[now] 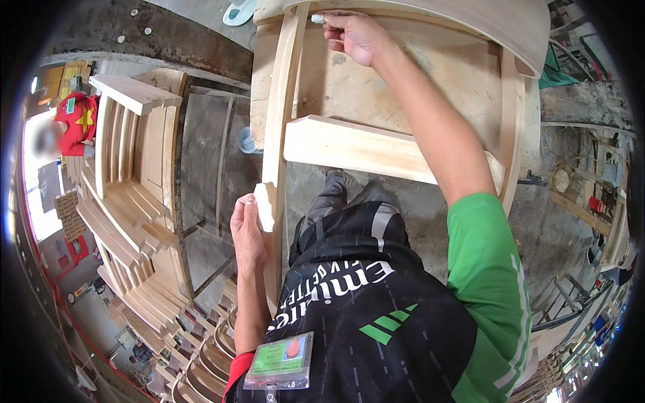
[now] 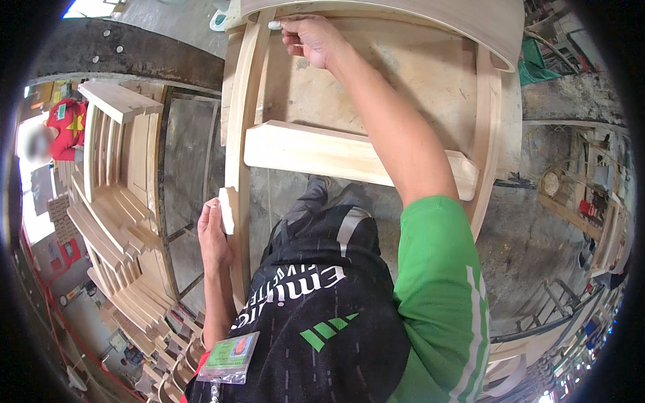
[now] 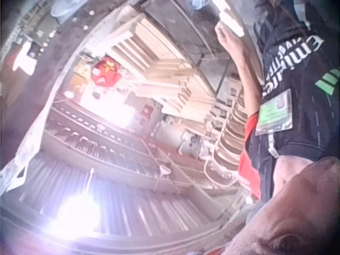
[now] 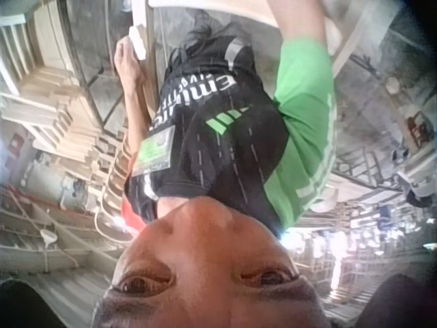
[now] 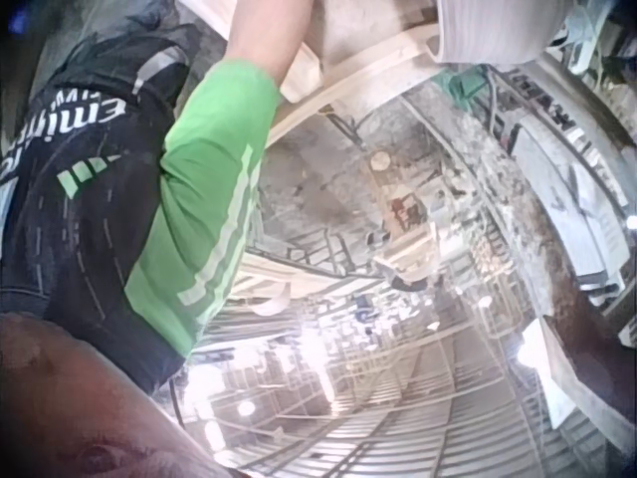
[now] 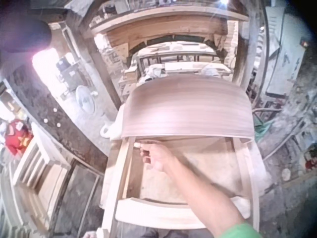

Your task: The person repeatedly picks up unfinished wooden chair frames, places them on a workbench, and sands the surfaces with a white pad. The person flips and repositions the chairs to access different sides, then returns them to a stack after sanding.

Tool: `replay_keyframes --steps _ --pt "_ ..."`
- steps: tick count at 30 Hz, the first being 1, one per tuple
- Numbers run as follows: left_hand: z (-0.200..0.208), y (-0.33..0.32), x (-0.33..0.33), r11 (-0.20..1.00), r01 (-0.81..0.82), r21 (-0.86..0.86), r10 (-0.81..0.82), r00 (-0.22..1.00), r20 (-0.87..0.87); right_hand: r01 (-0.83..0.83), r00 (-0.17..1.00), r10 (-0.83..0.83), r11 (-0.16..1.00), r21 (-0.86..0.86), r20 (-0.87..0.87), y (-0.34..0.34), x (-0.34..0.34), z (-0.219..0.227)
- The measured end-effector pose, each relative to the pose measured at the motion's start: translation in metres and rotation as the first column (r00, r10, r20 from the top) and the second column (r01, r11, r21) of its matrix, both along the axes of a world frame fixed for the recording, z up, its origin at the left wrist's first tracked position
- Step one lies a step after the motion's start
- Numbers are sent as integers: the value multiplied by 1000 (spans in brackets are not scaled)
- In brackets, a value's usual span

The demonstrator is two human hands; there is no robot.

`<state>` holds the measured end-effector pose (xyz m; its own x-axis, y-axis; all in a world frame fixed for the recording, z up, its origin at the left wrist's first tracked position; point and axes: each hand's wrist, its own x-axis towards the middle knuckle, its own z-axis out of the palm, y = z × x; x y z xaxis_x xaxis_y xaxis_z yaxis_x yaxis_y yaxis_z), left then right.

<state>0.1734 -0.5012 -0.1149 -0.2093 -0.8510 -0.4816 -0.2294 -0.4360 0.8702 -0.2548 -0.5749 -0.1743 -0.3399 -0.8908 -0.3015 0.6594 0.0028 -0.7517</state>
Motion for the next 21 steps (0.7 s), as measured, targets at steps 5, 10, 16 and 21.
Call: replay_keyframes --steps 5,10,16,21 --pt "0 -5 -1 1000 29 -3 -29 999 -34 69 961 -58 997 30 -271 36 -3 16" --pt "-4 -5 4 996 80 -33 -81 996 -45 96 902 -53 992 79 -429 105 -8 44" --pt "-8 2 12 994 69 -79 -74 996 -57 492 533 -307 871 -6 -788 234 -16 80" --pt "-6 -3 7 992 110 -64 -115 990 -87 817 -302 -264 423 -391 -916 310 -126 123"
